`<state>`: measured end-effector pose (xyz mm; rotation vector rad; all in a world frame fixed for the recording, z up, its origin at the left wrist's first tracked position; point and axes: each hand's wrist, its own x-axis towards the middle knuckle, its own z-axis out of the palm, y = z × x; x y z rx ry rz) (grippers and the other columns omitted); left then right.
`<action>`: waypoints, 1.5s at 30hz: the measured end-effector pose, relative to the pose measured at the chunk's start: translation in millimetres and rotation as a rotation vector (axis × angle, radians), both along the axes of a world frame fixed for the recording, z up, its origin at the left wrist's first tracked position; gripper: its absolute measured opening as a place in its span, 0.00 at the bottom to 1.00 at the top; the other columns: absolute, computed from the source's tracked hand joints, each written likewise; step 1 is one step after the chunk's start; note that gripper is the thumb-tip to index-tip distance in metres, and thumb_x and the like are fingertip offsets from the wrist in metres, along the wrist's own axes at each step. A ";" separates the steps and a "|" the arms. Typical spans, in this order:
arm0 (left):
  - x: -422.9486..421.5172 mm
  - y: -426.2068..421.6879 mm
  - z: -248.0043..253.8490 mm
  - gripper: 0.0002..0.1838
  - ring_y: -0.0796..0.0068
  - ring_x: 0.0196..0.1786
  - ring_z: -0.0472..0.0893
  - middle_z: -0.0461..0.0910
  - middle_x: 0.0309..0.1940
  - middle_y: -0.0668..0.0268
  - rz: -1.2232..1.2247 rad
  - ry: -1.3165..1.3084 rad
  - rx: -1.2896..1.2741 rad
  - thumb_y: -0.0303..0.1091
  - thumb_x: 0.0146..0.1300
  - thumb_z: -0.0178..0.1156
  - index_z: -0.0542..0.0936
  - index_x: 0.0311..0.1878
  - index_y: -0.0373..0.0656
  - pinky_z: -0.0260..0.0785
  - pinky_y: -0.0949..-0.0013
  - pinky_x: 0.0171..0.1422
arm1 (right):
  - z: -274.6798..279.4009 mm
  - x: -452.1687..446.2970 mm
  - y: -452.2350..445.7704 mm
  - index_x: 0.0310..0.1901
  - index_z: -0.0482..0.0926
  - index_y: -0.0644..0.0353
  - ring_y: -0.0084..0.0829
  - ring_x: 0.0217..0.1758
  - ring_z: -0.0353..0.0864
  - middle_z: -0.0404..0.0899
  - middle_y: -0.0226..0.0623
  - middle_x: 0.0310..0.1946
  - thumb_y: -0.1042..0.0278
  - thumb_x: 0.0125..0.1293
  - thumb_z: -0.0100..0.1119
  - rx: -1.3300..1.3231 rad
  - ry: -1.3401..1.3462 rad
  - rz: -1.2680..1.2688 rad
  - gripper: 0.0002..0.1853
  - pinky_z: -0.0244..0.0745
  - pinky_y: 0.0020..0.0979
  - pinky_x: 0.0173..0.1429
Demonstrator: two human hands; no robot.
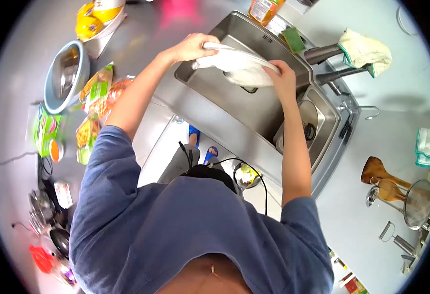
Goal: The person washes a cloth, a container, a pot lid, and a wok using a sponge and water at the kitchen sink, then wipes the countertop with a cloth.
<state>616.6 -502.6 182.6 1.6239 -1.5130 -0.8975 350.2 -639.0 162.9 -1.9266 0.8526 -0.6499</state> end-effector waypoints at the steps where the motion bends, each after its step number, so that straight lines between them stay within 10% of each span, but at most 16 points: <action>1: 1.1 7.1 -1.8 0.06 0.79 0.41 0.75 0.78 0.34 0.68 0.013 0.057 -0.131 0.27 0.57 0.59 0.80 0.38 0.40 0.67 0.72 0.48 | -1.8 -3.5 -1.3 0.39 0.78 0.64 0.29 0.42 0.78 0.79 0.37 0.37 0.72 0.52 0.67 0.155 -0.147 0.025 0.12 0.71 0.29 0.49; 5: 1.6 54.9 8.6 0.10 0.72 0.44 0.77 0.78 0.36 0.67 0.227 -0.131 -0.209 0.21 0.51 0.55 0.80 0.37 0.39 0.66 0.70 0.52 | 12.6 -15.8 51.8 0.40 0.77 0.63 0.25 0.41 0.76 0.78 0.34 0.36 0.75 0.53 0.65 0.094 -0.223 0.226 0.12 0.71 0.26 0.47; 11: -20.8 183.9 -18.4 0.19 0.59 0.63 0.68 0.73 0.56 0.59 -0.104 -0.685 0.091 0.17 0.49 0.52 0.82 0.44 0.44 0.57 0.57 0.70 | -3.4 -68.5 146.5 0.54 0.74 0.62 0.29 0.52 0.75 0.77 0.37 0.52 0.66 0.59 0.64 0.396 0.273 0.989 0.21 0.69 0.31 0.57; 14: -42.4 211.9 -39.9 0.25 0.57 0.69 0.61 0.66 0.64 0.57 0.192 -0.789 0.320 0.18 0.51 0.54 0.78 0.54 0.48 0.52 0.57 0.74 | 1.6 -83.3 139.9 0.55 0.74 0.62 0.31 0.56 0.74 0.75 0.41 0.54 0.61 0.64 0.59 0.041 0.333 0.924 0.21 0.66 0.31 0.61; 19: -82.5 113.8 49.7 0.18 0.58 0.64 0.69 0.71 0.59 0.54 0.125 -0.480 -0.313 0.41 0.67 0.51 0.75 0.56 0.44 0.60 0.58 0.68 | 97.6 -61.0 87.8 0.54 0.75 0.63 0.30 0.58 0.73 0.78 0.39 0.52 0.62 0.69 0.49 0.060 0.069 0.466 0.18 0.65 0.30 0.63; 22: -111.0 62.5 93.1 0.18 0.64 0.63 0.69 0.73 0.59 0.60 0.064 0.170 -0.365 0.39 0.68 0.53 0.75 0.58 0.44 0.59 0.63 0.69 | 106.4 -53.6 51.0 0.57 0.69 0.70 0.39 0.58 0.74 0.75 0.49 0.52 0.62 0.72 0.42 0.626 -0.535 0.435 0.21 0.68 0.39 0.64; 23: -110.1 40.9 77.4 0.20 0.61 0.65 0.67 0.72 0.60 0.58 -0.063 0.773 -0.426 0.41 0.68 0.52 0.73 0.61 0.47 0.60 0.58 0.68 | 75.5 -51.6 35.8 0.58 0.68 0.68 0.40 0.58 0.74 0.74 0.48 0.54 0.59 0.73 0.39 0.864 -0.868 0.543 0.22 0.65 0.44 0.66; 25: -133.8 21.9 38.5 0.24 0.61 0.66 0.65 0.71 0.61 0.59 -0.070 0.624 -0.193 0.46 0.67 0.51 0.70 0.63 0.49 0.57 0.59 0.69 | -40.7 -36.6 -17.2 0.61 0.67 0.61 0.37 0.60 0.72 0.74 0.46 0.54 0.53 0.73 0.38 1.394 -1.064 0.659 0.24 0.63 0.44 0.66; 28: -152.3 5.9 -15.1 0.29 0.60 0.69 0.62 0.69 0.63 0.60 -0.240 -0.361 0.267 0.52 0.65 0.49 0.66 0.67 0.52 0.53 0.59 0.72 | -71.1 -41.2 15.9 0.64 0.65 0.59 0.41 0.64 0.66 0.67 0.47 0.60 0.49 0.70 0.41 1.054 -0.418 0.201 0.27 0.58 0.45 0.68; 30: -153.6 54.7 13.6 0.27 0.60 0.67 0.64 0.70 0.62 0.59 0.024 0.399 0.093 0.50 0.66 0.47 0.68 0.65 0.50 0.54 0.60 0.71 | -47.2 -41.4 36.8 0.65 0.63 0.57 0.44 0.67 0.63 0.62 0.47 0.64 0.47 0.69 0.44 0.877 -0.122 0.313 0.30 0.55 0.45 0.69; 31: -144.7 63.2 7.4 0.27 0.60 0.67 0.64 0.70 0.62 0.59 0.094 0.373 0.090 0.50 0.66 0.47 0.68 0.65 0.50 0.54 0.60 0.71 | -27.1 -38.7 49.7 0.66 0.62 0.56 0.45 0.68 0.61 0.60 0.47 0.66 0.45 0.68 0.45 0.772 0.010 0.405 0.31 0.53 0.45 0.69; 35: -120.1 49.1 -55.6 0.23 0.54 0.69 0.59 0.68 0.63 0.55 0.137 -0.802 0.553 0.49 0.67 0.47 0.74 0.60 0.51 0.51 0.47 0.71 | -45.3 -31.9 62.7 0.69 0.59 0.51 0.55 0.74 0.42 0.53 0.57 0.68 0.39 0.65 0.44 -0.564 1.430 0.276 0.35 0.34 0.56 0.74; 39: -115.0 147.4 2.2 0.21 0.51 0.71 0.55 0.69 0.61 0.53 0.419 -0.845 0.174 0.49 0.64 0.50 0.78 0.54 0.50 0.47 0.35 0.69 | -16.1 16.2 64.0 0.66 0.63 0.55 0.50 0.74 0.48 0.60 0.56 0.65 0.39 0.65 0.44 -0.582 1.032 0.432 0.35 0.40 0.59 0.71; 41: -116.3 220.8 40.9 0.20 0.60 0.64 0.69 0.75 0.55 0.56 0.580 -1.368 0.309 0.48 0.65 0.51 0.78 0.55 0.49 0.58 0.54 0.68 | -28.2 41.0 28.2 0.67 0.60 0.57 0.49 0.71 0.55 0.60 0.52 0.66 0.39 0.68 0.40 0.294 0.338 0.696 0.35 0.52 0.55 0.71; 43: -97.6 265.0 28.1 0.18 0.67 0.52 0.79 0.81 0.46 0.61 0.422 -0.064 -0.137 0.44 0.65 0.52 0.78 0.54 0.48 0.68 0.66 0.59 | -5.8 50.3 43.7 0.64 0.63 0.58 0.47 0.69 0.59 0.64 0.51 0.63 0.43 0.67 0.43 0.454 0.120 0.629 0.32 0.54 0.51 0.69; 45: -105.2 347.9 42.3 0.16 0.65 0.47 0.80 0.81 0.44 0.60 0.499 -0.232 -0.152 0.41 0.62 0.54 0.79 0.51 0.47 0.72 0.61 0.50 | -8.3 60.9 72.3 0.61 0.67 0.59 0.45 0.66 0.63 0.67 0.49 0.60 0.48 0.66 0.47 -0.131 0.314 0.497 0.28 0.57 0.47 0.68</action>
